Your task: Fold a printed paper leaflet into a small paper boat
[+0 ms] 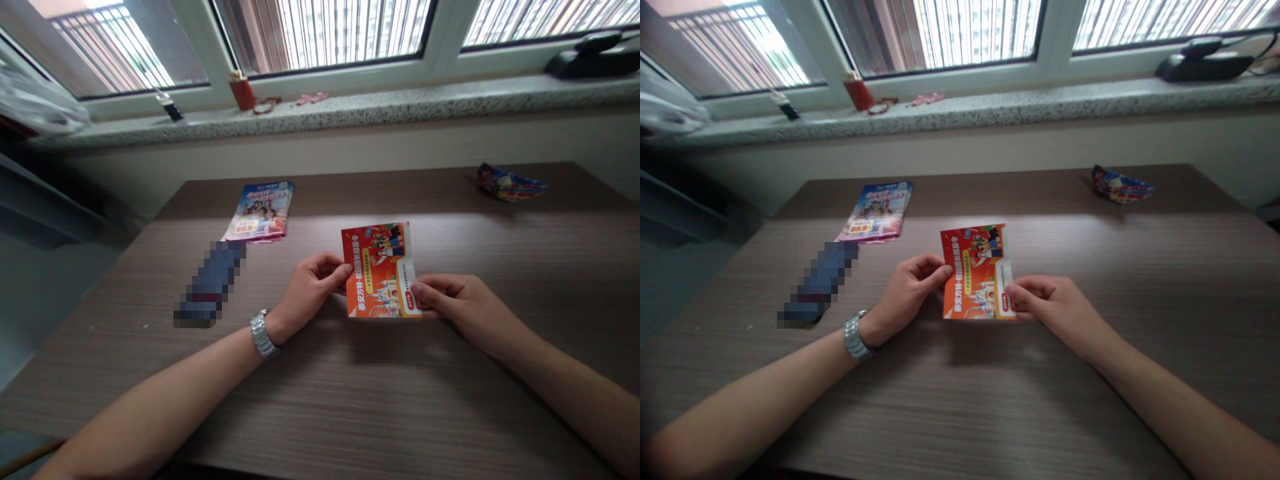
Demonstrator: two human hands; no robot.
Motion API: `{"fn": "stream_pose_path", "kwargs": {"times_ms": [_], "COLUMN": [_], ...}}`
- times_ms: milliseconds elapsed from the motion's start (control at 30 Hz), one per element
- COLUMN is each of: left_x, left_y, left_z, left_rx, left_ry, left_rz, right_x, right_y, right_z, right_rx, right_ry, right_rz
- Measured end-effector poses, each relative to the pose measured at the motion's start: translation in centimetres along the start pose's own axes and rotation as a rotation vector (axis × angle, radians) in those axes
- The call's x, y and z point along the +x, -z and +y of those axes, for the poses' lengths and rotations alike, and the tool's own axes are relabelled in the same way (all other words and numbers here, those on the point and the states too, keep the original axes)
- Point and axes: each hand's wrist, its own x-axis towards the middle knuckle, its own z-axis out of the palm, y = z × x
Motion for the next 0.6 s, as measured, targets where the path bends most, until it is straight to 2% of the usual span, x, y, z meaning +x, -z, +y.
{"fn": "stream_pose_path", "kwargs": {"times_ms": [133,400,600], "left_x": [0.08,0.03,0.17], "left_y": [0.07,-0.05,0.07], "left_z": [-0.12,0.13,0.07], "left_rx": [-0.002,-0.029,0.000], "left_ry": [-0.003,0.011,-0.009], "left_rz": [0.016,0.015,0.063], "right_x": [0.02,0.07,-0.20], "right_y": [-0.04,-0.09,-0.42], "right_z": [-0.14,-0.59,-0.68], "right_rx": [-0.022,-0.008,0.060], "right_ry": [0.014,0.012,-0.033], "right_rz": [-0.036,0.001,-0.087]}}
